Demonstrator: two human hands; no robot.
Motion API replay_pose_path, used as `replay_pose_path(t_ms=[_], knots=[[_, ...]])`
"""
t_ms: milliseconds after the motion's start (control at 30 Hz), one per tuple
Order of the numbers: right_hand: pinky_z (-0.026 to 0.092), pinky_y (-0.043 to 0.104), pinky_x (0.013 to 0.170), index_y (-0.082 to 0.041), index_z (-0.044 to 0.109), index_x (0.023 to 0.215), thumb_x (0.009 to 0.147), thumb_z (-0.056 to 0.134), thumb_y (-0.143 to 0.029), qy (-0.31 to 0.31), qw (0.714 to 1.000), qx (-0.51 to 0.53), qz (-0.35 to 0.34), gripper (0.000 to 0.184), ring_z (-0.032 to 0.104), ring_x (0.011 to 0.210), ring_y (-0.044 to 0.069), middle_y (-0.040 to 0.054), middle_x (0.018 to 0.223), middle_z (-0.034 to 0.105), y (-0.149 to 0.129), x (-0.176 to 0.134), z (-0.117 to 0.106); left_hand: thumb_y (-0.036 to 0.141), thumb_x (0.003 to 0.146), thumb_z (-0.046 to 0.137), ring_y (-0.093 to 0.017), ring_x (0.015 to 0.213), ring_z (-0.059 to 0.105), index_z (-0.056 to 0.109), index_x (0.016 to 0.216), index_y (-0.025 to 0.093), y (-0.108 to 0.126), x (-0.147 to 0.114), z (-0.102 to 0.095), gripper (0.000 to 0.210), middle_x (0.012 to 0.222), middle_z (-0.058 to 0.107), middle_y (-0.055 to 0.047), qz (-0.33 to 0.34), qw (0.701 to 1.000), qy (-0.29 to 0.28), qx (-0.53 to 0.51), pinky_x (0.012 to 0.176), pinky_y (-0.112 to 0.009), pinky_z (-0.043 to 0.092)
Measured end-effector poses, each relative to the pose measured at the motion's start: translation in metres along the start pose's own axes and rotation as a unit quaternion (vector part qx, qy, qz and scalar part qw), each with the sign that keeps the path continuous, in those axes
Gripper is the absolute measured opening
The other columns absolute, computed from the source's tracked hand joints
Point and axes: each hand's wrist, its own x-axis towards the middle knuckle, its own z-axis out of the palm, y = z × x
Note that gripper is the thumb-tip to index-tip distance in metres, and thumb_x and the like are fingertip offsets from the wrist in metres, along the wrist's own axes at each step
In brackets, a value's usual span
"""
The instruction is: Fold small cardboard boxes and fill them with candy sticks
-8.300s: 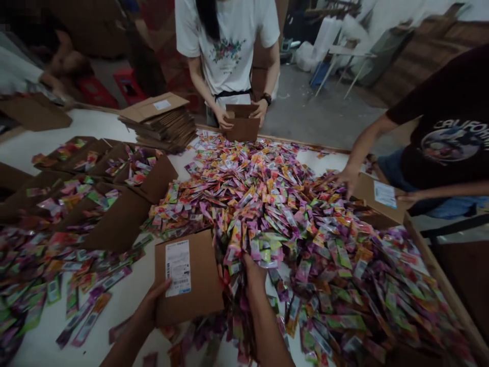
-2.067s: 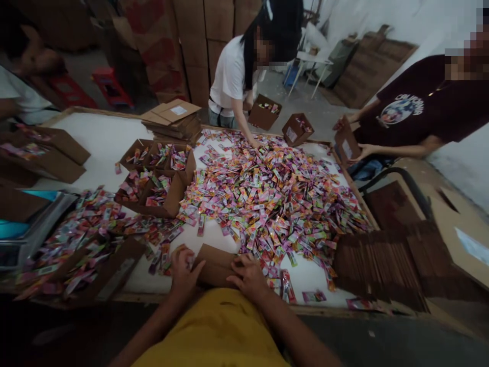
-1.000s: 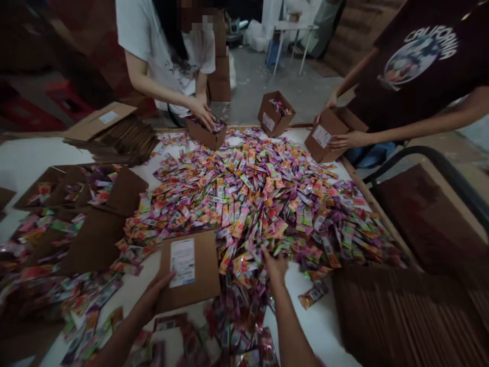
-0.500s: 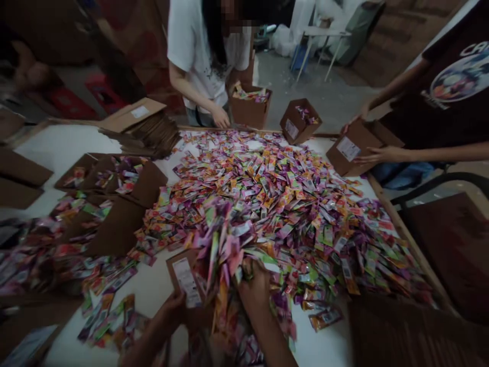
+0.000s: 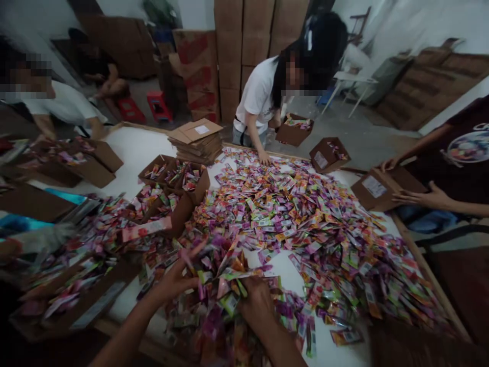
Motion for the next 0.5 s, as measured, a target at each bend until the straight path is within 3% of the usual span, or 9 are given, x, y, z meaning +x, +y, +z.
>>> replay_pose_path(t_ms=[100, 233, 333, 433, 500], knots=[[0.05, 0.031, 0.064, -0.021, 0.068, 0.077, 0.067, 0.053, -0.026, 0.057, 0.995, 0.021, 0.082, 0.018, 0.064, 0.069, 0.023, 0.0058, 0.074, 0.069, -0.008, -0.006, -0.006, 0.039, 0.079, 0.07, -0.03, 0.119, 0.056, 0.07, 0.112, 0.023, 0.013, 0.011, 0.004, 0.036, 0.125, 0.064, -0.012, 0.096, 0.971, -0.079, 0.205, 0.105, -0.043, 0.042], [0.047, 0.029, 0.056, -0.02, 0.066, 0.069, 0.063, 0.053, -0.032, 0.085, 0.978, 0.016, 0.188, 0.019, 0.06, 0.057, 0.02, 0.0041, 0.063, 0.067, -0.008, -0.014, -0.019, 0.014, 0.081, 0.058, -0.029, 0.092, 0.063, 0.072, 0.087, 0.016, -0.002, 0.026, 0.041, 0.015, 0.093, 0.07, -0.017, 0.106, 0.888, -0.177, 0.41, 0.092, -0.046, 0.044], [0.046, 0.029, 0.057, -0.02, 0.066, 0.067, 0.062, 0.053, -0.034, 0.091, 0.973, -0.014, 0.212, 0.02, 0.06, 0.057, 0.021, 0.0042, 0.062, 0.068, -0.013, -0.015, -0.027, 0.001, 0.073, 0.056, -0.031, 0.076, 0.064, 0.067, 0.062, 0.013, -0.021, 0.039, 0.077, 0.02, 0.069, 0.067, -0.018, 0.071, 0.865, -0.243, 0.434, 0.078, -0.047, 0.045], [0.047, 0.03, 0.058, -0.02, 0.067, 0.067, 0.062, 0.055, -0.036, 0.096, 0.968, -0.046, 0.228, 0.021, 0.063, 0.06, 0.022, 0.0051, 0.062, 0.069, -0.02, -0.011, -0.033, -0.002, 0.064, 0.062, -0.03, 0.069, 0.064, 0.061, 0.05, 0.015, -0.029, 0.054, 0.105, 0.022, 0.062, 0.067, -0.015, 0.053, 0.872, -0.262, 0.41, 0.07, -0.043, 0.046], [0.047, 0.031, 0.059, -0.021, 0.067, 0.068, 0.061, 0.056, -0.038, 0.103, 0.962, -0.059, 0.246, 0.022, 0.065, 0.064, 0.024, 0.006, 0.064, 0.07, -0.02, -0.008, -0.04, -0.001, 0.058, 0.068, -0.027, 0.064, 0.063, 0.059, 0.048, 0.016, -0.029, 0.063, 0.11, 0.022, 0.058, 0.066, -0.012, 0.052, 0.883, -0.273, 0.378, 0.066, -0.038, 0.047]])
